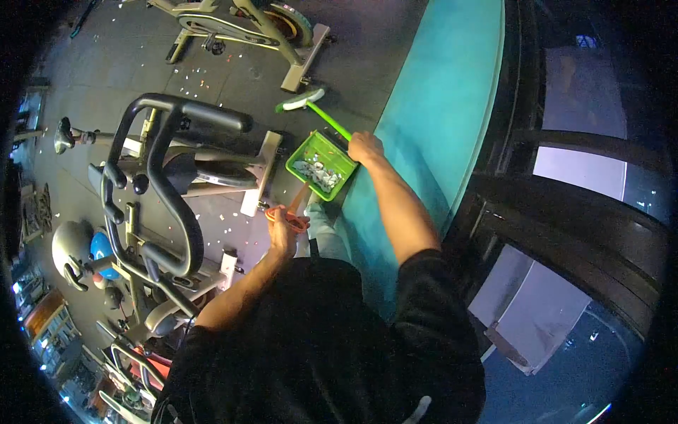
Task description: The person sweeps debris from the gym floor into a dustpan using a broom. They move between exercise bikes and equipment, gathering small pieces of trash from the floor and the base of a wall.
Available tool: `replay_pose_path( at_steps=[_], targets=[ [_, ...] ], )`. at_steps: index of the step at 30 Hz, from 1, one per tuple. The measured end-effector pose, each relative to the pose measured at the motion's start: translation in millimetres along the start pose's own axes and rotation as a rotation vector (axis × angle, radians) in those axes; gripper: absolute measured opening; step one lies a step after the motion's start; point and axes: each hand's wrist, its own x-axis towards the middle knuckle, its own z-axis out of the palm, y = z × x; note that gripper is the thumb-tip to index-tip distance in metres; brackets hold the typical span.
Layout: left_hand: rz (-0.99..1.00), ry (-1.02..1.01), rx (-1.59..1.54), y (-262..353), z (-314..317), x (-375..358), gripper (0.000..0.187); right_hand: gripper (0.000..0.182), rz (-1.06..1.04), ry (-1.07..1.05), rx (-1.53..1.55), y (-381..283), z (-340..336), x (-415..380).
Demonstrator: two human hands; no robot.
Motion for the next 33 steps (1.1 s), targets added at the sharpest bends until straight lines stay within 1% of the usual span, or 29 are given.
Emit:
replay_pose_path(
  at_steps=[2, 3, 4, 6, 7, 8, 10, 11, 13, 16, 18, 19, 22, 25, 28, 30, 32, 33],
  targets=[
    [0.015, -0.045, -0.042, 1.3, 3.5, 3.6, 0.03, 0.028, 0.084, 0.043, 0.022, -15.2, 11.6, 7.8],
    [0.053, -0.028, -0.04, 1.7, 4.4, 3.9, 0.03, 0.027, 0.106, 0.051, 0.029, -15.8, 14.4, 8.6],
    [0.048, -0.021, -0.04, 4.2, 2.0, 3.0, 0.03, 0.027, 0.103, 0.042, 0.028, -10.4, 18.2, 4.8],
    [0.04, -0.085, -0.006, 9.3, 3.6, 2.6, 0.031, 0.028, 0.09, 0.011, -0.059, 12.8, 14.5, -4.1],
    [0.025, -0.043, -0.028, 8.8, 4.2, 0.0, 0.032, 0.028, 0.136, -0.037, -0.04, 26.3, 12.3, -5.2],
    [0.028, -0.044, -0.044, 7.3, 1.9, -3.4, 0.032, 0.028, 0.18, -0.089, -0.021, 33.8, 7.2, -13.4],
    [0.055, -0.035, 0.002, 7.6, -8.3, -8.4, 0.033, 0.025, 0.266, -0.135, 0.19, 45.5, -11.9, -38.7],
    [0.032, -0.088, 0.002, 9.0, -15.3, -12.1, 0.033, 0.025, 0.262, -0.125, 0.188, 53.2, -13.3, -44.9],
    [0.048, -0.095, 0.021, 10.5, -25.3, -23.1, 0.031, 0.023, 0.271, -0.065, 0.247, 62.4, -10.5, -57.6],
    [0.068, -0.116, -0.01, 15.8, -25.9, -45.8, 0.026, 0.022, 0.286, -0.015, 0.328, 45.0, -1.2, -70.2],
    [0.078, -0.136, 0.066, 4.5, -30.0, -51.1, 0.023, 0.021, 0.284, 0.011, 0.27, 28.1, 22.7, -59.3],
    [0.13, -0.122, 0.078, 0.1, -32.9, -57.5, 0.023, 0.021, 0.28, 0.015, 0.229, 22.6, 42.8, -53.1],
    [0.086, -0.125, 0.117, -13.8, -50.2, -71.7, 0.022, 0.021, 0.262, 0.001, 0.211, 8.9, 96.2, -38.0],
    [0.106, -0.153, 0.136, -30.5, -78.8, -73.0, 0.022, 0.022, 0.255, -0.021, 0.233, 4.2, 139.8, -49.8],
    [0.103, -0.149, 0.119, -33.0, -91.3, -85.2, 0.021, 0.022, 0.29, -0.075, 0.265, 11.3, 150.3, -91.2],
    [0.107, -0.114, -0.017, -37.2, -100.6, -88.0, 0.02, 0.022, 0.284, -0.069, 0.269, 23.3, 146.1, -116.7],
    [0.121, -0.095, -0.046, -45.1, -117.9, -81.8, 0.023, 0.025, 0.369, -0.011, 0.551, 37.1, 142.4, -134.8],
    [0.111, -0.063, -0.051, -47.2, -121.6, -84.0, 0.023, 0.025, 0.36, -0.006, 0.546, 43.6, 137.8, -138.4]
  ],
)
